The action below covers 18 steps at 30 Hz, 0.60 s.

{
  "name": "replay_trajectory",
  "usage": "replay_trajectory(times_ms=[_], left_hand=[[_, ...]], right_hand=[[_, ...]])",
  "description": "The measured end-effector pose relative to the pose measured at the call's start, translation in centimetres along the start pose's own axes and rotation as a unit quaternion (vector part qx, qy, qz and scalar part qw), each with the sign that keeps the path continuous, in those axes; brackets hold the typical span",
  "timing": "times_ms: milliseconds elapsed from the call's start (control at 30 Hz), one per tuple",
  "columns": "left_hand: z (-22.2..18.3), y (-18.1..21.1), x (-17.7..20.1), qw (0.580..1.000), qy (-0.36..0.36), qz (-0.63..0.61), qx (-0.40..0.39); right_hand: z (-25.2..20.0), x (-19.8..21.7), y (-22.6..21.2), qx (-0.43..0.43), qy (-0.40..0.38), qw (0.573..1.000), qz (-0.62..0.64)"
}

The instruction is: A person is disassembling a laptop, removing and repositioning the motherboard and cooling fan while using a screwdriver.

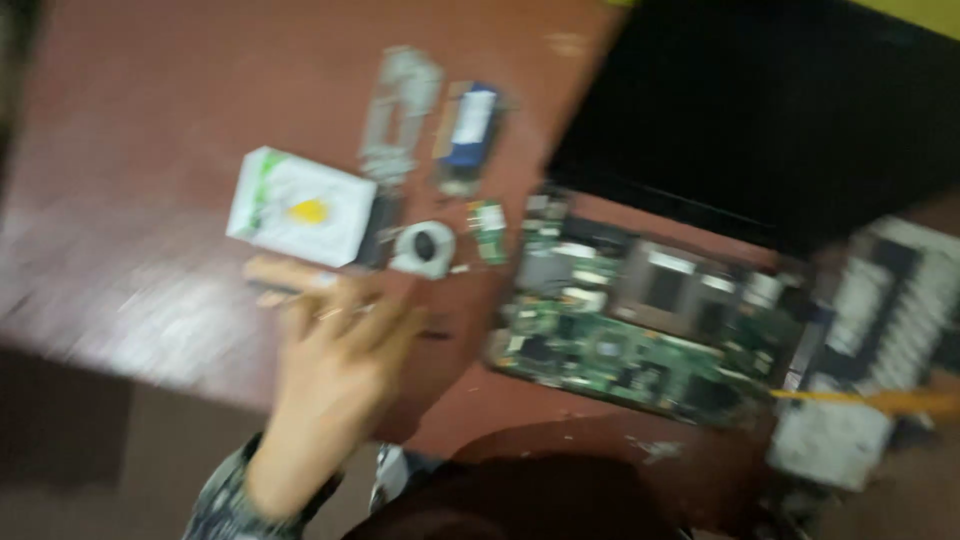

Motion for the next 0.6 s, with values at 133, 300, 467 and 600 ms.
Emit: replay_trajectory(times_ms=[133, 300, 467, 600], left_hand=[[1.5, 0.7, 2.0, 0.998, 0.047, -0.021, 0.029], [2.8, 4.4, 0.8, 0.996, 0.043, -0.079, -0.017], [4.7, 8.3, -0.4, 0.984, -0.002, -0.145, -0.102], [5.9, 12.3, -1.3, 0.958, -0.025, -0.226, -0.172]], right_hand=[[-1.9, -1.9, -13.3, -0.049, 0.048, 0.997, -0.046], [-0.7, -6.3, -17.1, -0.070, -0.156, 0.983, -0.062], [-0.5, -8.1, -17.8, 0.002, -0.164, 0.980, -0.113], [-1.2, -7.4, -17.0, 0.063, -0.139, 0.966, -0.208]])
Point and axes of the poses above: each hand's wrist, its own z-axis towards the middle knuckle, its own x-axis out of the back of the hand, y = z × x, the point moved 7 cm from there along z, towards the middle knuckle, and after that the axes turned 3 degrees about -y, right-handed, at the moved point
